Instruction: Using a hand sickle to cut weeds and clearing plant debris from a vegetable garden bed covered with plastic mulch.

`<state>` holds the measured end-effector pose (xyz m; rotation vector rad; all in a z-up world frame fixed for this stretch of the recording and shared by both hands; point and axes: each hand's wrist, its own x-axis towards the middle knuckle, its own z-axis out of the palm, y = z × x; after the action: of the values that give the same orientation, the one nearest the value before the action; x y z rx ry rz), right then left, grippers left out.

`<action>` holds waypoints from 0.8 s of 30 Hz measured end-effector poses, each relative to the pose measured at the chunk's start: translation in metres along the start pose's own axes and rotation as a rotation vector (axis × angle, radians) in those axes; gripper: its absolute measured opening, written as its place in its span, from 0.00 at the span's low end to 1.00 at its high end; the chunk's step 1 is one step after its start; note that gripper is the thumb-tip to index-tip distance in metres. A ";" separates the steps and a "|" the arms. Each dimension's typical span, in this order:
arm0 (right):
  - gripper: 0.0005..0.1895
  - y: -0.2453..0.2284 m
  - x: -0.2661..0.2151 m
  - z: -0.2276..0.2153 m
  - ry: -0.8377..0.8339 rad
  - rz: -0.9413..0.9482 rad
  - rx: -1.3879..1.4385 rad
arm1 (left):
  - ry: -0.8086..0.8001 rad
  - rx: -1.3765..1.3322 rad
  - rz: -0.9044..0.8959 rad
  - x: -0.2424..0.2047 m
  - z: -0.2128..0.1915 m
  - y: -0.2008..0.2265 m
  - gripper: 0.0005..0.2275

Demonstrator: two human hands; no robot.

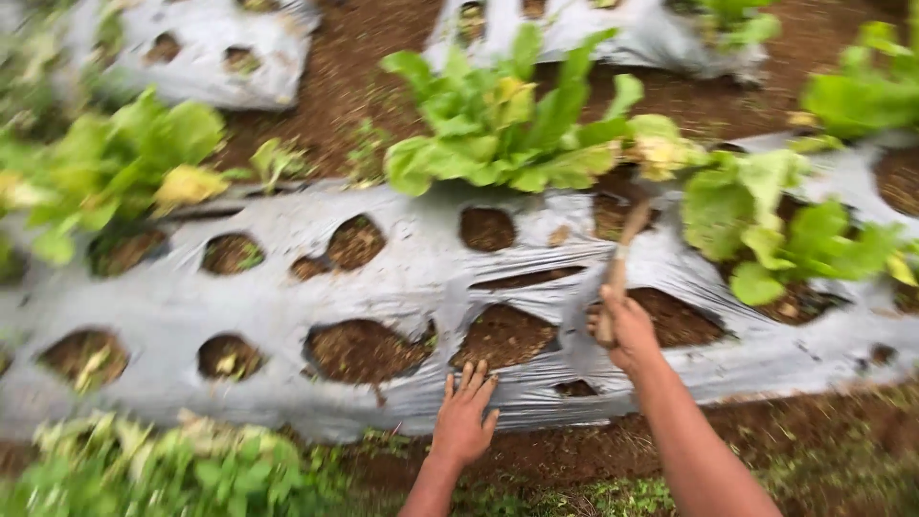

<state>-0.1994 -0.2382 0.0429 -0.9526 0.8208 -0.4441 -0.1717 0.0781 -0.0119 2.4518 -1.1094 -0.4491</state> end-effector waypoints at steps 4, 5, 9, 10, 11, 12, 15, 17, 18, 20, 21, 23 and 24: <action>0.13 0.016 -0.020 0.024 0.085 -0.144 -0.123 | 0.132 -0.067 -0.172 -0.049 -0.010 -0.032 0.27; 0.15 0.014 -0.041 0.035 0.197 -0.269 -0.203 | 0.154 -0.050 -0.227 -0.059 -0.013 -0.041 0.27; 0.21 0.009 -0.134 0.068 0.267 -0.486 -0.562 | 0.263 0.103 -0.363 -0.092 -0.028 -0.087 0.30; 0.21 0.018 -0.146 0.075 0.251 -0.485 -0.561 | 0.270 0.106 -0.377 -0.097 -0.048 -0.092 0.30; 0.20 0.027 -0.160 0.079 0.079 -0.463 -0.516 | 0.173 0.162 -0.467 -0.101 -0.068 -0.098 0.32; 0.19 0.036 -0.173 0.084 -0.091 -0.440 -0.469 | 0.074 0.218 -0.555 -0.104 -0.087 -0.104 0.34; 0.16 0.034 -0.231 0.122 -0.160 -0.156 -0.551 | -0.082 0.319 -0.734 -0.116 -0.112 -0.145 0.40; 0.12 0.055 -0.246 0.145 -0.205 -0.072 -0.613 | -0.103 0.321 -0.738 -0.135 -0.145 -0.163 0.37; 0.09 0.067 -0.254 0.156 -0.253 0.025 -0.667 | -0.131 0.332 -0.749 -0.145 -0.161 -0.173 0.35; 0.15 0.091 -0.267 0.181 -0.284 0.061 -0.658 | 0.108 0.202 -0.755 -0.142 -0.143 -0.232 0.33; 0.21 0.102 -0.272 0.193 -0.322 0.106 -0.651 | 0.339 0.067 -0.763 -0.140 -0.133 -0.262 0.30; 0.18 0.125 -0.273 0.220 -0.361 0.094 -0.740 | 0.426 0.070 -0.737 -0.138 -0.158 -0.283 0.29; 0.15 0.137 -0.273 0.232 -0.403 0.092 -0.828 | 0.508 0.078 -0.720 -0.136 -0.169 -0.293 0.29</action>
<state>-0.1910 0.1384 0.1141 -1.6907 0.6684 0.2043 0.0031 0.3972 0.0074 2.7509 -0.0254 0.0394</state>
